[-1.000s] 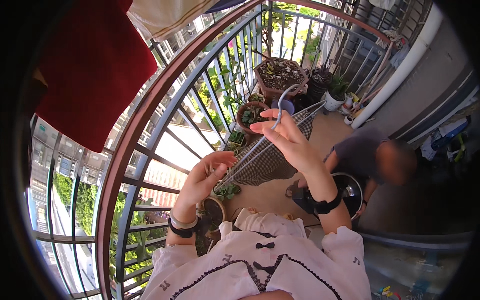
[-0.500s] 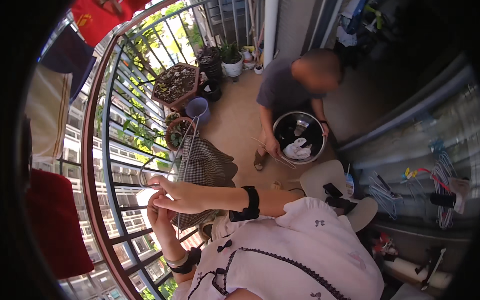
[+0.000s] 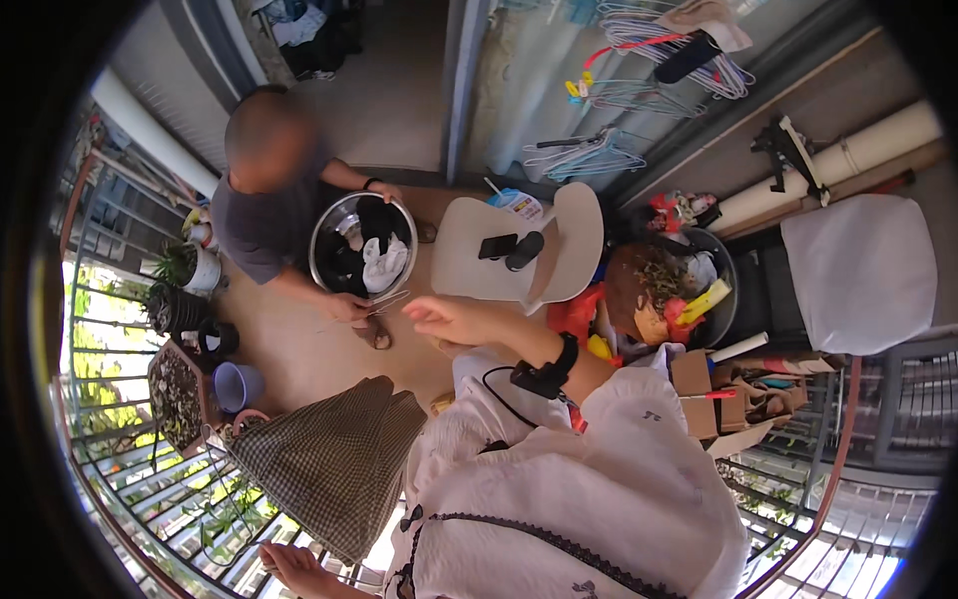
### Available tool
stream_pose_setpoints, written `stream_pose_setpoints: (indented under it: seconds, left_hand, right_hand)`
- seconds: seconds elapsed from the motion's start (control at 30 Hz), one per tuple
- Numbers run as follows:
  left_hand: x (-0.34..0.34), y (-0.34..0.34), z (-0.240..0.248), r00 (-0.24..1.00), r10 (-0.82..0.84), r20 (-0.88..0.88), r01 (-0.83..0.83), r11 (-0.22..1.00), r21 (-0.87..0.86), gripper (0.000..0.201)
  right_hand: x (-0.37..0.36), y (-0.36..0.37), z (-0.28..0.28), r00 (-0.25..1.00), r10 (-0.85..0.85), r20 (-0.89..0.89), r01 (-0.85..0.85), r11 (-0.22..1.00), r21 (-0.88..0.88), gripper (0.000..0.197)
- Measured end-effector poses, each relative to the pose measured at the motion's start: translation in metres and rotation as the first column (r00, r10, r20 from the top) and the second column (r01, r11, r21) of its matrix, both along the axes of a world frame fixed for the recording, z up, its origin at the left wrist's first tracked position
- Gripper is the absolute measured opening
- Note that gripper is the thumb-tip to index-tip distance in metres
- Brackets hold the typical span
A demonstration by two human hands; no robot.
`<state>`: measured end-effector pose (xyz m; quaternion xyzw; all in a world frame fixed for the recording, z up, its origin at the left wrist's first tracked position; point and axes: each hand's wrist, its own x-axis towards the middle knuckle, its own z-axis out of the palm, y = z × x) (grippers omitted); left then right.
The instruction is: The person takes items of laundry from a basin, places them onto hangers, and uses a reacher pole to hang them on a high rack on a balcony.
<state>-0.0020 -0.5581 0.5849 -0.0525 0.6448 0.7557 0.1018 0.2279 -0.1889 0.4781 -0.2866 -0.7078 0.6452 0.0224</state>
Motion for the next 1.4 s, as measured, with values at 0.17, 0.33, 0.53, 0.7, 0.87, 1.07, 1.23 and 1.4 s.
stream_pose_setpoints:
  seconds: [0.17, 0.33, 0.53, 0.7, 0.87, 1.07, 1.23, 1.4]
  left_hand:
    - [-0.001, 0.04, 0.01, 1.0, -0.005, -0.009, 0.005, 0.998, -0.055, 0.013]
    - [0.022, 0.057, 0.023, 0.996, 0.038, -0.086, -0.047, 0.993, -0.109, 0.012]
    - [0.055, 0.075, 0.046, 0.985, 0.073, -0.156, -0.092, 0.989, -0.117, 0.027]
    - [0.07, 0.057, 0.06, 0.937, -0.047, -0.346, 0.016, 0.996, -0.093, 0.016]
    - [0.109, 0.053, 0.075, 0.907, 0.092, -0.41, -0.158, 0.979, -0.131, 0.015]
    - [0.14, 0.098, 0.087, 0.926, 0.249, -0.285, -0.296, 0.946, -0.133, 0.015]
    - [0.165, 0.116, 0.082, 0.951, 0.298, -0.08, -0.308, 0.933, -0.185, 0.013]
    - [0.205, 0.104, 0.065, 0.988, 0.125, -0.089, -0.145, 0.953, -0.267, 0.016]
  right_hand:
    - [0.205, 0.021, 0.042, 0.812, -0.582, -0.04, 0.58, 0.813, -0.052, 0.037]
    - [0.32, 0.041, 0.073, 0.312, -0.95, -0.03, 0.938, 0.303, 0.169, 0.033]
    - [0.346, 0.109, 0.035, 0.557, -0.829, -0.041, 0.83, 0.556, 0.038, 0.03]
    - [0.317, 0.162, -0.013, 0.621, -0.784, -0.006, 0.782, 0.621, -0.055, 0.031]
    - [0.22, 0.202, -0.048, 0.819, -0.574, 0.011, 0.565, 0.803, -0.19, 0.028]
    - [0.024, 0.228, -0.049, 0.997, -0.042, -0.07, 0.016, 0.938, -0.345, 0.027]
    - [-0.11, 0.186, -0.032, 0.951, 0.252, -0.179, -0.298, 0.902, -0.312, 0.027]
    - [-0.182, 0.099, -0.013, 0.749, 0.628, -0.211, -0.661, 0.683, -0.311, 0.03]
